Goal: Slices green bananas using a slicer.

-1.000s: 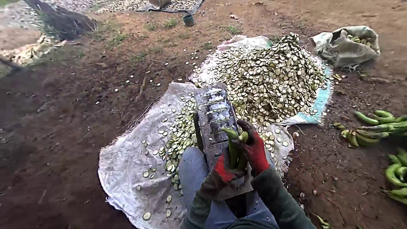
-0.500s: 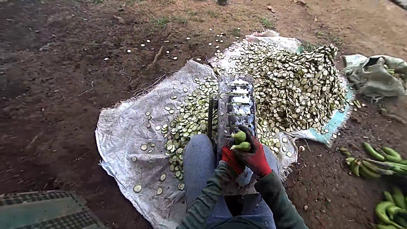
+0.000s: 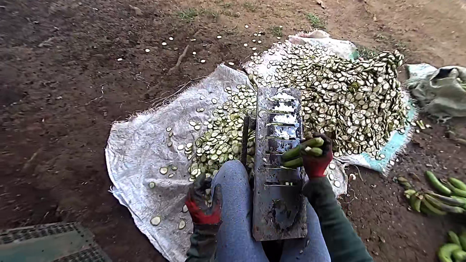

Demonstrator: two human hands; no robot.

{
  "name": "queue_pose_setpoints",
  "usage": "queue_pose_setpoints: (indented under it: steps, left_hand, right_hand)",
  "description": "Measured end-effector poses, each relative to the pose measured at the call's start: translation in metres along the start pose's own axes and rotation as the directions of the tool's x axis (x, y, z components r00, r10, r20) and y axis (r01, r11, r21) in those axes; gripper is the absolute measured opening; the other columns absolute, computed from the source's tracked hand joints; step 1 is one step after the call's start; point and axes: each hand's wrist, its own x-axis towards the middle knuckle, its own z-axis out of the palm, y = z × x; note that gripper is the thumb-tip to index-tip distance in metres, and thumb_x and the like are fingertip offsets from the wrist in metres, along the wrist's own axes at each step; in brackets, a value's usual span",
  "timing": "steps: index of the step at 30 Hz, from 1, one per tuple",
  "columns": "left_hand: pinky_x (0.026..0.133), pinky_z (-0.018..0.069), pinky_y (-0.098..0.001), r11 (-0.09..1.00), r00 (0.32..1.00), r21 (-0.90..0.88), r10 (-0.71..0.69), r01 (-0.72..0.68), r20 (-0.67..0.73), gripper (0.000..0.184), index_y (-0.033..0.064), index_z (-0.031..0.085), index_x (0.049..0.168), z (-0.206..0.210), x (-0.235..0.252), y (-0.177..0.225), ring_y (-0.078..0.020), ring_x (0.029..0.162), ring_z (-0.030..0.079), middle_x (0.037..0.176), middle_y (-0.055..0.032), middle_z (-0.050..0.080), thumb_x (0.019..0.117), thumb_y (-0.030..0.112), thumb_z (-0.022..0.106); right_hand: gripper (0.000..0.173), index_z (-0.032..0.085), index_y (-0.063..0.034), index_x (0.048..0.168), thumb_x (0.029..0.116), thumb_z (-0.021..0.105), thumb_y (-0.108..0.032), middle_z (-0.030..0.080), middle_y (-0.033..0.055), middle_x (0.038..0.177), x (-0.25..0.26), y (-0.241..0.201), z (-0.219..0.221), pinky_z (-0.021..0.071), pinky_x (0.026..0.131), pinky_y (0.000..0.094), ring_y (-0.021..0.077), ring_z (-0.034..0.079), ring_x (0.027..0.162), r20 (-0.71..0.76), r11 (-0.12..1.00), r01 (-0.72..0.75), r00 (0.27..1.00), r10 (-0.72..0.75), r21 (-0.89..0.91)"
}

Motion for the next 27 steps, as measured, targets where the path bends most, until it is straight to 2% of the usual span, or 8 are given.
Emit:
queue_pose_setpoints:
  steps: [2,5,9,12,14,16,21,27]
  left_hand:
    - [0.089,0.0541,-0.0242,0.997,0.996,-0.049,-0.07,0.067,-0.059,0.056,-0.0193,0.044,0.133,-0.012,0.003,-0.012,-0.0098,0.095,0.066,0.111,-0.0221,0.065,0.0909,0.011,0.064]
    - [0.09,0.0527,-0.023,0.982,0.972,-0.069,-0.187,0.178,-0.146,0.051,-0.0206,0.044,0.134,-0.025,-0.007,-0.031,-0.0086,0.096,0.065,0.113,-0.0258,0.065,0.0935,0.005,0.062]
    - [0.088,0.052,-0.0199,0.882,0.862,-0.136,-0.471,0.451,-0.19,0.049,-0.0186,0.041,0.138,-0.037,-0.039,-0.072,-0.005,0.095,0.062,0.12,-0.0254,0.061,0.0961,0.001,0.058]
    - [0.088,0.053,-0.0218,0.818,0.787,-0.11,-0.574,0.565,-0.225,0.046,-0.0164,0.044,0.137,-0.034,-0.061,-0.1,-0.0077,0.097,0.063,0.122,-0.0265,0.061,0.0966,0.0,0.058]
    - [0.088,0.0532,-0.0256,0.767,0.737,-0.107,-0.639,0.633,-0.219,0.046,-0.0152,0.045,0.139,-0.028,-0.069,-0.103,-0.0118,0.097,0.063,0.123,-0.0277,0.062,0.0978,0.001,0.058]
    - [0.081,0.0541,-0.0234,0.753,0.723,-0.12,-0.656,0.647,-0.215,0.045,-0.0137,0.046,0.138,-0.021,-0.069,-0.105,-0.0077,0.089,0.063,0.116,-0.0228,0.064,0.0979,0.002,0.058]
    - [0.08,0.0538,-0.0195,0.805,0.773,-0.166,-0.594,0.57,-0.222,0.044,-0.016,0.046,0.136,-0.021,-0.074,-0.094,-0.0021,0.087,0.062,0.113,-0.0203,0.064,0.0975,0.002,0.057]
    - [0.079,0.0532,-0.0197,0.763,0.741,-0.123,-0.646,0.635,-0.182,0.043,-0.0152,0.046,0.136,-0.03,-0.096,-0.105,-0.0036,0.086,0.062,0.112,-0.0214,0.064,0.0974,0.001,0.056]
  right_hand:
    - [0.069,0.057,0.0086,0.131,0.0712,0.084,-0.011,0.07,0.0208,0.114,0.066,0.016,0.046,0.0561,0.091,0.0439,0.0258,0.07,0.101,-0.004,0.985,0.057,0.998,-0.058,-0.161]
    - [0.072,0.056,0.0015,0.138,0.0738,0.083,-0.015,0.07,0.0188,0.12,0.094,0.017,0.064,0.0552,0.094,0.045,0.0257,0.069,0.105,0.048,0.981,0.073,0.997,-0.065,-0.179]
    - [0.07,0.053,0.0033,0.134,0.0723,0.083,-0.008,0.069,0.0081,0.118,-0.042,-0.003,-0.026,0.0619,0.089,0.0345,0.0138,0.07,0.102,0.131,0.998,-0.033,0.991,0.027,0.045]
    - [0.058,0.06,-0.0157,0.13,0.0774,0.084,-0.014,0.071,-0.0057,0.118,-0.117,-0.019,-0.059,0.0623,0.091,0.0292,0.0075,0.071,0.104,0.112,0.994,-0.048,0.993,0.037,0.095]
    - [0.059,0.06,-0.0108,0.131,0.0773,0.084,-0.012,0.072,-0.0022,0.117,-0.089,-0.013,-0.034,0.0628,0.09,0.0302,0.0092,0.071,0.103,0.109,0.992,0.01,0.994,-0.024,0.128]
    - [0.064,0.058,0.0087,0.127,0.0708,0.081,-0.01,0.071,0.0115,0.112,-0.017,0.006,0.015,0.06,0.088,0.0311,0.0123,0.07,0.098,0.096,0.994,0.105,0.99,-0.106,0.021]
    - [0.063,0.059,0.0044,0.134,0.0757,0.08,-0.006,0.067,0.0207,0.125,0.119,0.03,0.113,0.0545,0.098,0.0406,0.0255,0.067,0.113,0.101,0.958,0.264,0.962,-0.253,-0.114]
    - [0.061,0.059,-0.007,0.133,0.0782,0.084,-0.016,0.071,0.0028,0.12,-0.065,0.003,-0.013,0.0618,0.091,0.0319,0.0114,0.07,0.104,0.161,0.995,0.062,0.984,-0.075,0.083]
